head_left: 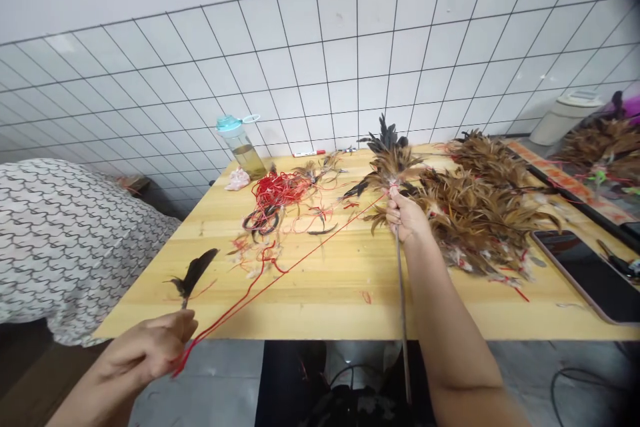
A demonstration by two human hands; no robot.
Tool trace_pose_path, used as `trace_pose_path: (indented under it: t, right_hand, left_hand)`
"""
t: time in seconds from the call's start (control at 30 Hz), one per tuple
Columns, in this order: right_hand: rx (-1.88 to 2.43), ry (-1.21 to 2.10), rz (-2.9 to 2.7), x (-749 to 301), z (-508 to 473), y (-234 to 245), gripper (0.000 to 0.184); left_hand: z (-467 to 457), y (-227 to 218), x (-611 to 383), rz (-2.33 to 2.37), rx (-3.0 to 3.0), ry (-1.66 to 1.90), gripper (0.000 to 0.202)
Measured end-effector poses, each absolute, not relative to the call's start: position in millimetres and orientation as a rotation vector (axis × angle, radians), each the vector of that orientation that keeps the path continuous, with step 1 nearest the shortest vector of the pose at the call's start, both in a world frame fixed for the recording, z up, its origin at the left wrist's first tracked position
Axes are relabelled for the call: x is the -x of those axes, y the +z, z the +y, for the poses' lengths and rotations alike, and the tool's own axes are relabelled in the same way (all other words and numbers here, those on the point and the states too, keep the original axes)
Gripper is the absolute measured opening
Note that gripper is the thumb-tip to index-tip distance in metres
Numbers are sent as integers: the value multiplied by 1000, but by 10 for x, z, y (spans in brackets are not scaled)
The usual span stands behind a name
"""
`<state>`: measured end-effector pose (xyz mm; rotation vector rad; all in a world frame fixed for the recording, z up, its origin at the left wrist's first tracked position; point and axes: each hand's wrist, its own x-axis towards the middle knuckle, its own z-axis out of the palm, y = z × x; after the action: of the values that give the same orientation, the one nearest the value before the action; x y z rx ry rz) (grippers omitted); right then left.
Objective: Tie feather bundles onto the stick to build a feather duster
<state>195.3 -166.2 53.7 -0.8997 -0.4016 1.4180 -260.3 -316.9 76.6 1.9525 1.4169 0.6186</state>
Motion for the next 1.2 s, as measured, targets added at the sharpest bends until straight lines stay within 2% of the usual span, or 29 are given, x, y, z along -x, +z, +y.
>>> trace_pose_path:
  t: [0.1,0.2,0.27,0.37,0.4,0.47,0.57,0.63,0.7,0.8,0.9,1.03,1.1,1.2]
  right_hand:
    - [737,1523,-400,-2030,-1700,617,8]
    - [635,1571,-461,-2056,-1712,662,6]
    - [616,1577,-503,-2049,-1708,676,7]
    - [619,1570,-524,-2019,-1700,685,10]
    - [626,1570,-525,-2004,-1698,688,10]
    - [639,1574,-540,-1967,-1698,690,11]
    - [645,1587,-582,-1904,-1693,678,16]
    - [654,1589,-583,-1884,-1686,654,19]
    - [681,1584,-586,-1903,-1678,626,22]
    - [729,1577,-618,-1986,-1673,596,28]
    - [748,1552,-605,-2015,-1667,576,31]
    - [837,1500,-557,-1835,-1636,516,29]
    - [873,1462,-537,-1722,-1625,484,29]
    - [860,1454,-515,-1641,-1630,467,30]
  left_hand:
    - [-2975,590,2570,1513,-1957,265,45]
    - [-2636,438,2516,1591,-2068,177,48]
    - [-2399,472,2426,1628,-2255,288,41]
    - [-2120,744,2044,1810,-2445,895,38]
    - [-2049,850,1831,1755,-2452,1070,35]
    - [-1919,986,1292,1418,-2423,1195,32]
    - [-1694,892,383,1046,-2169,1068,38]
    - [-1527,686,-124,873,-1934,983,50]
    - [-1395,485,-448,650,-1769,838,53]
    - [-1329,356,-556,683,-1811,733,33]
    - [-1387,434,-405,825,-2083,912,40]
    - [-1500,571,-294,684,-2328,1128,36]
    - [-1540,573,-330,539,-2259,1084,38]
    - [-1572,528,-409,427,-1812,1130,43]
